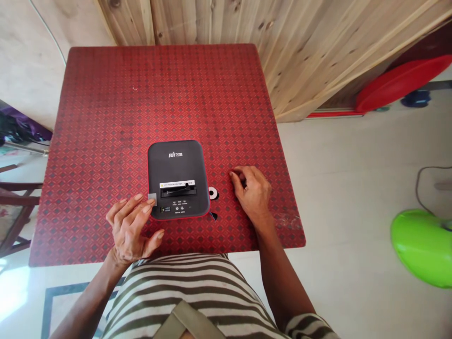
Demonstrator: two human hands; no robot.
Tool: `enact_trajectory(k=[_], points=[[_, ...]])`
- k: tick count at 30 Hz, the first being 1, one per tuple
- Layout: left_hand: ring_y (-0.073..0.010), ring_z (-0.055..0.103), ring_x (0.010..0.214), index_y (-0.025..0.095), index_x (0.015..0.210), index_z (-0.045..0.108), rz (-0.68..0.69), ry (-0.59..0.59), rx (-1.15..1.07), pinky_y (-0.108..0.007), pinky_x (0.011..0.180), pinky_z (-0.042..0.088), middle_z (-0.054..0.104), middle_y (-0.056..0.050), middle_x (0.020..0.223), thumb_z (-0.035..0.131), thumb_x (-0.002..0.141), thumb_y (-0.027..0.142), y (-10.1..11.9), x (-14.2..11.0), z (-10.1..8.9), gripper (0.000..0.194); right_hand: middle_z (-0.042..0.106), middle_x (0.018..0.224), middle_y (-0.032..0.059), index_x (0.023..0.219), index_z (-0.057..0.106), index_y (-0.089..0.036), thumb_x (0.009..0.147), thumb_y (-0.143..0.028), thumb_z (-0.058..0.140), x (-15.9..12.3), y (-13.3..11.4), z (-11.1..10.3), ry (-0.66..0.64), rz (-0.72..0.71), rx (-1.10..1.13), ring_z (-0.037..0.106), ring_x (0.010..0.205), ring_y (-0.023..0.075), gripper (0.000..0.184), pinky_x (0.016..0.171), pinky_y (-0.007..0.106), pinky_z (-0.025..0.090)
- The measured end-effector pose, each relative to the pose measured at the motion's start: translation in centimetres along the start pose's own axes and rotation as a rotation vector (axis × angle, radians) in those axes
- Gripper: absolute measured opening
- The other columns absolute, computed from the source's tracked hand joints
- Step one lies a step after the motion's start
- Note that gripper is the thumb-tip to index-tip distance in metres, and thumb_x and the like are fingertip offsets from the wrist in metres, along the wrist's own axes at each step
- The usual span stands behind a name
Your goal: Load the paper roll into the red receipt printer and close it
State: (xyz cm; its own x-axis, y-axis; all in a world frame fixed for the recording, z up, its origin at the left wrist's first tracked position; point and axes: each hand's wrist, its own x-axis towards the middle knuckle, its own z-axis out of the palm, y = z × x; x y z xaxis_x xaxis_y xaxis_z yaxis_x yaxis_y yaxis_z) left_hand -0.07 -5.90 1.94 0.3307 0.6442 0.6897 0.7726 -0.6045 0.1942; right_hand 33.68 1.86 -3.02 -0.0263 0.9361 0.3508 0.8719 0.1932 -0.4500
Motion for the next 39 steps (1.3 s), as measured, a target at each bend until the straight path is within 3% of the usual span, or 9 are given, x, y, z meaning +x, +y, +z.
enact_trajectory(k=[6, 15, 20, 28, 31, 34, 36, 39], points=[[-0.028, 0.072, 0.114, 0.02, 0.149, 0.054, -0.029, -0.024, -0.015, -0.046, 0.108, 0.047, 0.078, -0.01, 0.112, 0.067, 0.096, 0.048, -0.6, -0.2, 0.4, 0.061, 0.073, 0.089, 0.0068, 0.102, 0.073, -0.02, 0.107, -0.035, 0.059, 0.0, -0.2, 0.0, 0.018, -0.001, 0.0, 0.067, 0.081, 0.0232, 0.021, 0.077, 0.034, 0.051], [-0.0264, 0.074, 0.1, 0.024, 0.136, 0.061, -0.117, 0.032, -0.095, -0.045, 0.097, 0.05, 0.077, -0.006, 0.104, 0.073, 0.09, 0.047, -0.7, 0.3, 1.0, 0.053, 0.072, 0.088, 0.0061, 0.102, 0.074, -0.02, 0.107, -0.035, 0.06, 0.1, 0.0, -0.1, 0.018, 0.008, 0.005, 0.067, 0.08, 0.0226, 0.021, 0.077, 0.034, 0.051], [-0.0276, 0.073, 0.099, 0.027, 0.131, 0.063, -0.227, 0.03, -0.087, -0.049, 0.1, 0.046, 0.076, -0.005, 0.098, 0.068, 0.091, 0.058, -0.2, 0.3, 1.0, 0.051, 0.072, 0.087, 0.0056, 0.103, 0.073, -0.02, 0.106, -0.035, 0.061, 0.1, 0.0, -0.2, 0.007, 0.012, 0.007, 0.067, 0.079, 0.0221, 0.02, 0.076, 0.034, 0.052], [-0.0277, 0.075, 0.1, 0.027, 0.127, 0.06, -0.222, 0.053, -0.066, -0.051, 0.105, 0.046, 0.074, -0.003, 0.098, 0.068, 0.088, 0.059, -0.4, -0.2, 2.0, 0.052, 0.075, 0.09, 0.0072, 0.103, 0.074, -0.021, 0.106, -0.035, 0.06, 0.1, -0.1, -0.3, -0.008, 0.04, 0.033, 0.069, 0.08, 0.0231, 0.02, 0.076, 0.036, 0.055], [-0.0289, 0.074, 0.105, 0.028, 0.133, 0.058, -0.194, 0.064, -0.064, -0.051, 0.108, 0.046, 0.075, -0.005, 0.103, 0.072, 0.086, 0.055, -0.3, -0.2, 2.1, 0.056, 0.077, 0.094, 0.0077, 0.108, 0.074, -0.022, 0.106, -0.032, 0.061, 0.8, -2.4, -2.2, 0.031, 0.018, 0.077, 0.072, 0.082, 0.0227, 0.017, 0.076, 0.036, 0.057], [-0.0293, 0.071, 0.108, 0.028, 0.137, 0.057, -0.163, 0.081, -0.066, -0.049, 0.106, 0.049, 0.075, -0.006, 0.105, 0.076, 0.084, 0.051, -0.3, -0.3, 2.1, 0.061, 0.08, 0.1, 0.0062, 0.112, 0.076, -0.026, 0.107, -0.027, 0.062, 2.4, -6.7, -4.7, 0.024, -0.102, 0.111, 0.075, 0.09, 0.0216, 0.015, 0.085, 0.037, 0.06], [-0.0288, 0.07, 0.107, 0.029, 0.136, 0.058, -0.138, 0.091, -0.056, -0.047, 0.103, 0.049, 0.076, -0.006, 0.105, 0.076, 0.085, 0.051, -0.3, -0.3, 2.2, 0.059, 0.081, 0.107, 0.0048, 0.113, 0.077, -0.028, 0.11, -0.026, 0.058, 4.1, -10.0, -5.5, -0.096, -0.271, 0.165, 0.075, 0.096, 0.0202, 0.019, 0.09, 0.036, 0.06], [-0.0278, 0.071, 0.107, 0.028, 0.136, 0.058, -0.098, 0.105, -0.039, -0.045, 0.102, 0.049, 0.076, -0.006, 0.107, 0.076, 0.086, 0.05, -0.3, 0.0, 2.4, 0.058, 0.081, 0.109, 0.007, 0.115, 0.077, -0.022, 0.109, -0.014, 0.051, 6.9, -14.2, -5.0, -0.442, -0.449, -0.013, 0.076, 0.096, 0.0211, 0.028, 0.079, 0.033, 0.057]])
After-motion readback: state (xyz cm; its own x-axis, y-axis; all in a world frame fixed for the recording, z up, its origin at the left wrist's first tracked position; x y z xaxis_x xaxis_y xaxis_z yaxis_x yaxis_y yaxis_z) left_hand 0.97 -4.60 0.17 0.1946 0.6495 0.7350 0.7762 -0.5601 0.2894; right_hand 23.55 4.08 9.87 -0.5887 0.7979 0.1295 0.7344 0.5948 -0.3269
